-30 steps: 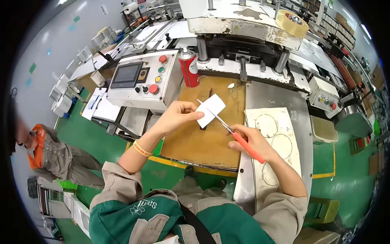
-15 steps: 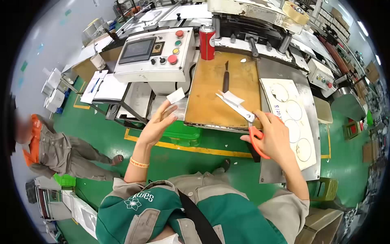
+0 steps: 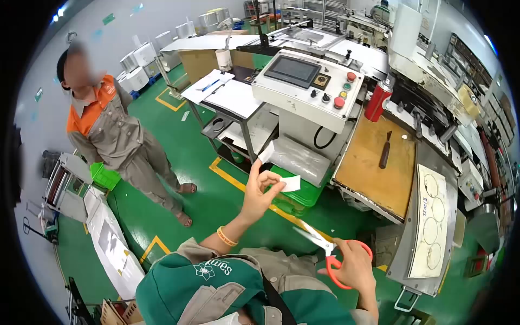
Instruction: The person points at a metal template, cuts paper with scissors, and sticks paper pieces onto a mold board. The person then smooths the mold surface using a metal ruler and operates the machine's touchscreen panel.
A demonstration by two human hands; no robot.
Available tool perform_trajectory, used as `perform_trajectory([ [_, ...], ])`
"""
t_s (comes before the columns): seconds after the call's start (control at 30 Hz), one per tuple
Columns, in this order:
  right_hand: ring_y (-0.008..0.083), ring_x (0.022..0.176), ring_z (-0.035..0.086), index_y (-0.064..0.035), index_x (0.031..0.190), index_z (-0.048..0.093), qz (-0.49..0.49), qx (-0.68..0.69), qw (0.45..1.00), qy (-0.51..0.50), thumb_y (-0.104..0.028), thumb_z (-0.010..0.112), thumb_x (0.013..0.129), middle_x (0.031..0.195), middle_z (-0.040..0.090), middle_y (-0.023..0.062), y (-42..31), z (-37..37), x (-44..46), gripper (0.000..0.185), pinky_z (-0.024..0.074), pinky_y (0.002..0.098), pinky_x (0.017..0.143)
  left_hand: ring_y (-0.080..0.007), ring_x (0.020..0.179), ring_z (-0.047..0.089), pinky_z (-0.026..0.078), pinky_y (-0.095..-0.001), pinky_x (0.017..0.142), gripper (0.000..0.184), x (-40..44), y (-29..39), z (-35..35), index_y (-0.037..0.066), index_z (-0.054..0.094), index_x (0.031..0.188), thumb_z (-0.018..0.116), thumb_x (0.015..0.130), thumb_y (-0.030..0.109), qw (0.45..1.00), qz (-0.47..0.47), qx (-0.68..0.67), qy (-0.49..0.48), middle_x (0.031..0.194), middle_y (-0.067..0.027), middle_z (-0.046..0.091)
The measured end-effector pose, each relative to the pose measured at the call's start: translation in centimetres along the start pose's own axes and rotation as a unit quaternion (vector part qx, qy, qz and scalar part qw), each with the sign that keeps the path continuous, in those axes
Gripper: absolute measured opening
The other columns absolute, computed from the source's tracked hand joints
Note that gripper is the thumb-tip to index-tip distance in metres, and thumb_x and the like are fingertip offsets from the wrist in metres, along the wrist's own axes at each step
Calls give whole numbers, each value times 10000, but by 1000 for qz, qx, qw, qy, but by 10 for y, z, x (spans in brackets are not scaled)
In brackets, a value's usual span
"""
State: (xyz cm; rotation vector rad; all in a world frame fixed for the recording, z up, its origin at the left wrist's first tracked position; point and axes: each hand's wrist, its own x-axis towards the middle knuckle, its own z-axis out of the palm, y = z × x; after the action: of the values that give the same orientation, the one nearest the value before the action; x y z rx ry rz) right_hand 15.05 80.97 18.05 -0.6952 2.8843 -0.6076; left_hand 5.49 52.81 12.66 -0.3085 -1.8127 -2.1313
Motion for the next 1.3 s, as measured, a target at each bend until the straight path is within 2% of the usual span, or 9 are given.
perform_trajectory([
  [0.17, 329, 918, 589, -24, 1271, 478, 230, 81, 926, 288, -186, 735, 763, 1044, 602, 196, 54, 9, 33, 592, 458, 406, 807, -183, 917, 607, 476, -308, 834, 858, -32, -7, -17, 10, 22, 1479, 625, 869, 50, 996, -82, 46, 8, 979, -119, 581],
  [0.4, 361, 986, 622, 6, 1258, 500, 295, -17, 913, 282, -375, 676, 768, 1012, 646, 230, 226, -13, 124, 645, 473, 407, 865, -247, 962, 616, 460, -351, 881, 950, -114, 5, 14, 103, -103, 1492, 615, 870, 97, 978, -151, 39, -141, 1016, -164, 590],
  [0.47, 353, 988, 623, -32, 1248, 525, 335, -88, 893, 289, -389, 668, 793, 1028, 645, 224, 199, -33, 128, 597, 473, 405, 873, -243, 989, 604, 462, -351, 877, 967, -127, 11, 20, 119, -126, 1488, 620, 874, 103, 975, -163, 25, -145, 1054, -167, 572],
  [0.57, 353, 988, 619, -67, 1238, 550, 276, -73, 903, 321, -393, 647, 830, 1058, 639, 219, 138, -46, 104, 531, 474, 397, 867, -224, 1015, 586, 462, -340, 876, 975, -145, 2, 37, 110, -153, 1480, 618, 883, 95, 976, -171, -22, -130, 1091, -159, 544],
  [0.63, 262, 984, 625, -32, 1227, 566, 89, 115, 920, 365, -276, 608, 904, 1094, 641, 168, 103, -20, 76, 407, 469, 332, 833, -204, 1018, 580, 453, -319, 894, 957, -154, 2, 58, 79, -171, 1468, 600, 901, 79, 977, -172, -73, -105, 1090, -141, 536],
  [0.7, 148, 912, 580, -8, 1225, 557, 36, 292, 914, 280, -198, 612, 916, 1022, 627, 102, 48, 3, 30, 368, 456, 278, 830, -196, 1037, 567, 446, -314, 907, 939, -164, 0, 81, 82, -172, 1467, 585, 912, 65, 973, -175, -126, -81, 1111, -138, 526],
  [0.87, 65, 757, 553, 32, 1061, 600, 88, 476, 860, 162, -69, 628, 888, 871, 618, 22, 24, 50, -80, 202, 440, 197, 674, -181, 1023, 565, 453, -308, 895, 923, -212, -1, 133, 83, -180, 1463, 566, 921, 48, 962, -184, -192, -63, 1118, -132, 512],
  [1.07, 25, 649, 465, 13, 854, 607, 116, 500, 846, 144, -62, 642, 871, 728, 558, -29, 62, 66, -148, 85, 370, 190, 569, -201, 1064, 568, 439, -312, 931, 884, -273, -3, 182, 52, -132, 1472, 556, 917, 39, 956, -221, -192, -32, 1130, -151, 537],
  [1.3, 231, 654, 528, 8, 801, 569, 17, 201, 944, 262, 9, 631, 811, 792, 569, 115, 59, 52, -188, 62, 426, 311, 609, -217, 1067, 585, 446, -331, 939, 845, -288, -14, 216, 69, -118, 1474, 529, 932, 47, 962, -201, -182, -20, 1176, -176, 550],
])
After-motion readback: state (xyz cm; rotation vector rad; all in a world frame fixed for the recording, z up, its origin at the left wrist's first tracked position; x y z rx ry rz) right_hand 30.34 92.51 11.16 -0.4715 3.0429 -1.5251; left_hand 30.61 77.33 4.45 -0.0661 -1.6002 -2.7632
